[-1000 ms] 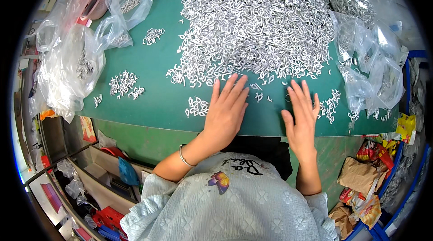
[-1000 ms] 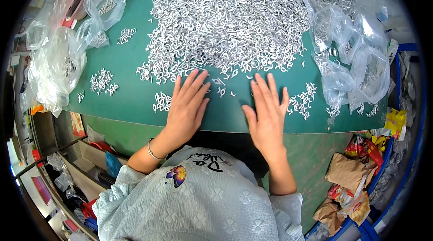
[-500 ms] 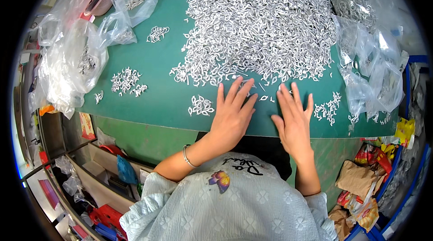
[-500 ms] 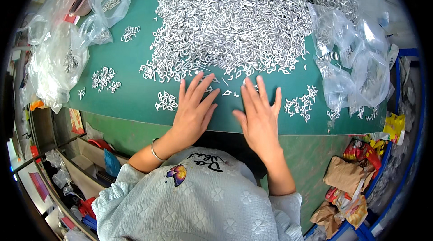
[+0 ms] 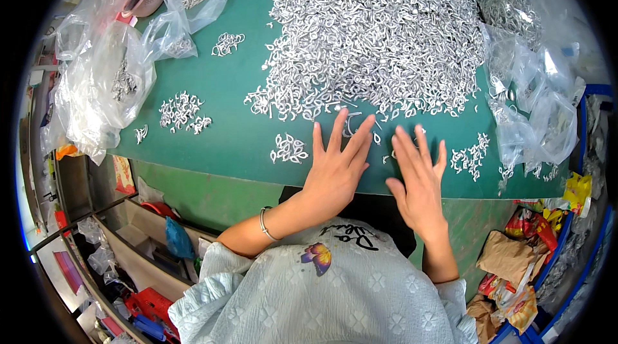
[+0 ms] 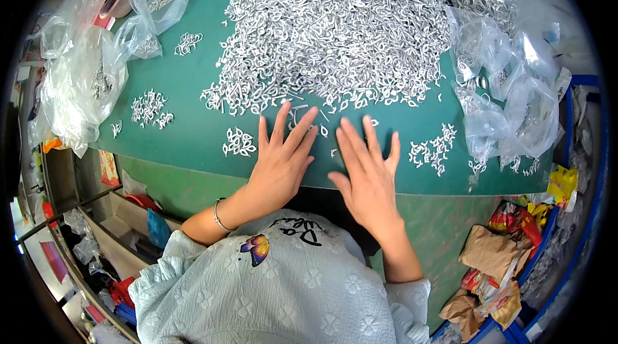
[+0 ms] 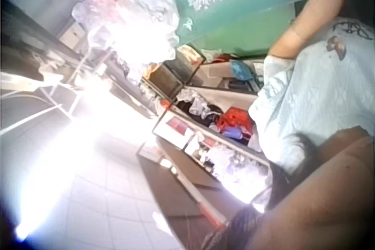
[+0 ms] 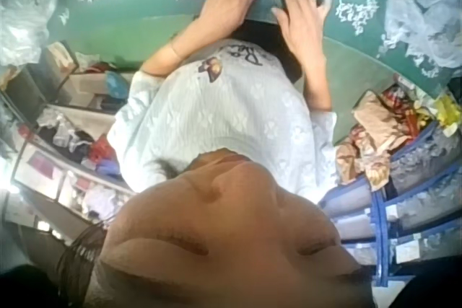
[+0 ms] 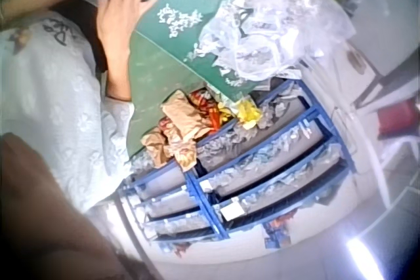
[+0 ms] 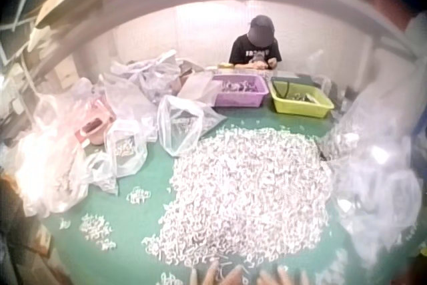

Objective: The person sorts and arranges small silver metal leaf-shaped components on a green work surface by hand, picking them from a central pile and placing them into smaller organized groups.

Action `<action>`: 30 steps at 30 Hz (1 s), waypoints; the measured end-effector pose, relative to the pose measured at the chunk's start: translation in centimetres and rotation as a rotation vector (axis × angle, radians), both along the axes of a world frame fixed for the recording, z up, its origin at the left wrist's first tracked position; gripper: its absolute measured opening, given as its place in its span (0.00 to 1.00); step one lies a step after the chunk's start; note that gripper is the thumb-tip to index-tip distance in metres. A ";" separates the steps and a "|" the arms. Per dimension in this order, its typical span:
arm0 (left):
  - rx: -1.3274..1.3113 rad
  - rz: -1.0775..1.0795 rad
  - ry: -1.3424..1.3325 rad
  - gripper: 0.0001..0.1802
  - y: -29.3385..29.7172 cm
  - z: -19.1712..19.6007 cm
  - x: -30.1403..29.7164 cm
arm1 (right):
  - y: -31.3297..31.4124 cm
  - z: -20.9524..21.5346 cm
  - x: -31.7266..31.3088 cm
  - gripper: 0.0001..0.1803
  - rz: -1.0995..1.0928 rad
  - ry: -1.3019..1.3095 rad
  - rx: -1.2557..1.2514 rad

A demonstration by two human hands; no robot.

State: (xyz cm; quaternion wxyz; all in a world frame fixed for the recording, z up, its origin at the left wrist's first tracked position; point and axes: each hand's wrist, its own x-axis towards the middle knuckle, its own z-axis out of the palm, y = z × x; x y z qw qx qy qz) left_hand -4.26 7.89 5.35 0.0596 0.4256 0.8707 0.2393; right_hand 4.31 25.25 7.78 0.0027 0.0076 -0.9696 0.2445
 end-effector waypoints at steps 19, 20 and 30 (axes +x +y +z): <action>0.229 -0.046 -0.184 0.27 -1.6 0.3 1.4 | -0.2 0.0 1.9 0.39 0.059 -0.045 -0.039; 0.246 -0.014 -0.168 0.26 -1.6 0.3 1.2 | -0.7 -0.1 1.6 0.39 0.085 -0.073 -0.066; 0.354 0.170 -0.070 0.21 -1.9 0.1 0.3 | -2.1 -0.6 1.2 0.39 0.221 -0.073 -0.041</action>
